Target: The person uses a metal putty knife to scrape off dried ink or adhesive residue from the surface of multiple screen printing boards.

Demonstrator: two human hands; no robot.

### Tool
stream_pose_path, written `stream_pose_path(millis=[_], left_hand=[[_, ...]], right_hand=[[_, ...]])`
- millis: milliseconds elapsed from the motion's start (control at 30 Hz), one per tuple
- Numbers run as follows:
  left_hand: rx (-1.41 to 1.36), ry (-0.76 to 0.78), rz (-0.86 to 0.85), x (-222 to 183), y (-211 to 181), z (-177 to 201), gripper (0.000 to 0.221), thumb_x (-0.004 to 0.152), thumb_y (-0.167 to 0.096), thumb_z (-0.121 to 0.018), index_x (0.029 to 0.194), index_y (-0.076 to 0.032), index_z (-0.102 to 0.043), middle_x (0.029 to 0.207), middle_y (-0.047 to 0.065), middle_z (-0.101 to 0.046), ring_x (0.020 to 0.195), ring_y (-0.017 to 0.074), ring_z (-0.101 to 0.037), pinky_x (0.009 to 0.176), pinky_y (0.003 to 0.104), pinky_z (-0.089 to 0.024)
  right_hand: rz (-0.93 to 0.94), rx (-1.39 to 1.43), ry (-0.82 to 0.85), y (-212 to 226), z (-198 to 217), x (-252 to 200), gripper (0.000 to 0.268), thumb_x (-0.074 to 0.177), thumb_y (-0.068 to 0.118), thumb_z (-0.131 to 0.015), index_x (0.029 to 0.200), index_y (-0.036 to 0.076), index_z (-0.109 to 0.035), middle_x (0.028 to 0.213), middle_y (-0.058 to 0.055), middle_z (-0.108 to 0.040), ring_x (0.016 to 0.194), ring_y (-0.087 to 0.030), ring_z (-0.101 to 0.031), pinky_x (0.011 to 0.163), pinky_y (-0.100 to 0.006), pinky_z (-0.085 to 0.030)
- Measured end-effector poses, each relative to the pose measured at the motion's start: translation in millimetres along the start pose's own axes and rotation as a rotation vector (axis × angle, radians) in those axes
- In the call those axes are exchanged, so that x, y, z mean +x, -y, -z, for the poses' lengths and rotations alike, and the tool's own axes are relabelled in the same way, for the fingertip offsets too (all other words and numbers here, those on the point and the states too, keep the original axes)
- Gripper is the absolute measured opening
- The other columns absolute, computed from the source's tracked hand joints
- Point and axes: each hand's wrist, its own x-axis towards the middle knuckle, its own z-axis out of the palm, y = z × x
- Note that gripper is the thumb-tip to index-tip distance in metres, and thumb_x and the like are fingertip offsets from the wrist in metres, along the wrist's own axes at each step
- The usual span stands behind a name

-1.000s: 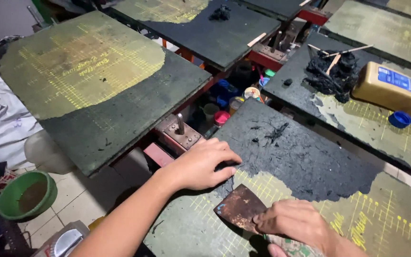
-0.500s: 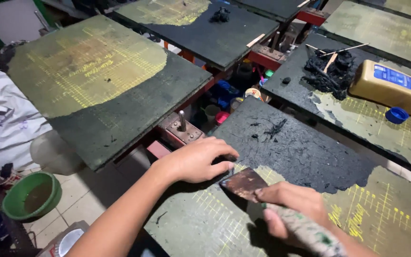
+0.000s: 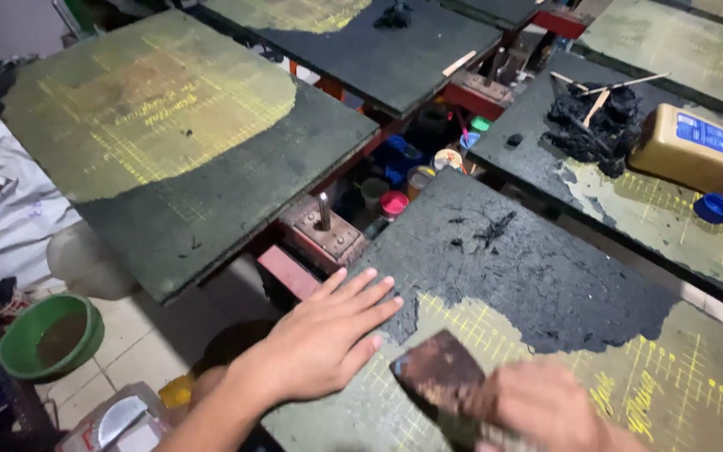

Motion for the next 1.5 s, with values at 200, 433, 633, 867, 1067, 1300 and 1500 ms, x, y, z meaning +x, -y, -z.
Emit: stream_pose_path(millis=[200, 433, 633, 867, 1067, 1300, 1500], left_hand=[[0.008, 0.047, 0.017, 0, -1, 1, 0.053, 0.107, -0.027, -0.036, 0.156, -0.008, -0.039, 0.166, 0.016, -0.029, 0.154, 0.0364, -0.017, 0.122, 0.054, -0.006], [0.027, 0.041, 0.011, 0, -1, -1, 0.053, 0.107, -0.025, -0.035, 0.157, -0.008, -0.038, 0.166, 0.017, -0.028, 0.154, 0.0379, -0.016, 0.122, 0.055, -0.006], [-0.089, 0.208, 0.123, 13, -10, 19, 0.055, 0.106, -0.022, -0.037, 0.159, -0.011, -0.033, 0.17, 0.013, -0.017, 0.156, 0.0334, -0.008, 0.123, 0.051, 0.002], [0.146, 0.082, -0.029, 75, 14, 26, 0.043, 0.104, -0.027, -0.049, 0.143, -0.012, -0.059, 0.129, 0.011, -0.064, 0.119, 0.0298, -0.057, 0.092, 0.048, -0.044], [-0.026, -0.064, 0.004, 75, 33, 9, 0.036, 0.102, -0.031, -0.05, 0.131, -0.017, -0.068, 0.119, 0.005, -0.062, 0.109, 0.0261, -0.054, 0.091, 0.044, -0.04], [-0.004, -0.089, -0.018, 71, 31, 4, 0.033, 0.102, -0.029, -0.051, 0.125, -0.016, -0.07, 0.117, 0.004, -0.062, 0.11, 0.0273, -0.054, 0.092, 0.046, -0.039], [-0.052, -0.09, 0.033, 71, 29, 4, 0.031, 0.103, -0.03, -0.051, 0.123, -0.018, -0.071, 0.117, 0.003, -0.062, 0.111, 0.026, -0.054, 0.094, 0.045, -0.039]], right_hand=[[-0.169, 0.109, 0.036, 14, 6, 14, 0.037, 0.099, 0.034, -0.057, 0.074, 0.007, -0.066, 0.073, -0.005, -0.069, 0.057, -0.014, -0.069, 0.05, -0.026, -0.053], [-0.15, 0.108, 0.03, 5, 6, 11, 0.025, 0.092, 0.028, -0.061, 0.081, 0.008, -0.072, 0.081, -0.006, -0.077, 0.067, -0.014, -0.079, 0.057, -0.027, -0.063], [-0.02, 0.069, 0.014, 7, -1, 13, 0.03, 0.096, 0.027, -0.058, 0.079, 0.003, -0.067, 0.073, -0.007, -0.07, 0.06, -0.017, -0.071, 0.053, -0.028, -0.059], [-0.091, -0.011, -0.122, 10, -10, -3, 0.028, 0.089, 0.03, -0.064, 0.072, 0.008, -0.069, 0.064, -0.002, -0.072, 0.053, -0.009, -0.075, 0.045, -0.019, -0.064], [0.005, -0.035, 0.003, 3, -9, -5, 0.015, 0.089, 0.02, -0.07, 0.084, 0.006, -0.071, 0.071, -0.004, -0.073, 0.053, -0.01, -0.069, 0.045, -0.021, -0.061], [-0.031, 0.075, 0.006, 7, -6, 5, 0.023, 0.093, 0.021, -0.063, 0.077, 0.005, -0.068, 0.07, -0.006, -0.072, 0.057, -0.013, -0.072, 0.047, -0.022, -0.064], [-0.047, 0.056, 0.004, 14, 3, 20, 0.031, 0.096, 0.027, -0.057, 0.082, 0.002, -0.07, 0.076, -0.009, -0.072, 0.062, -0.019, -0.073, 0.055, -0.03, -0.061]])
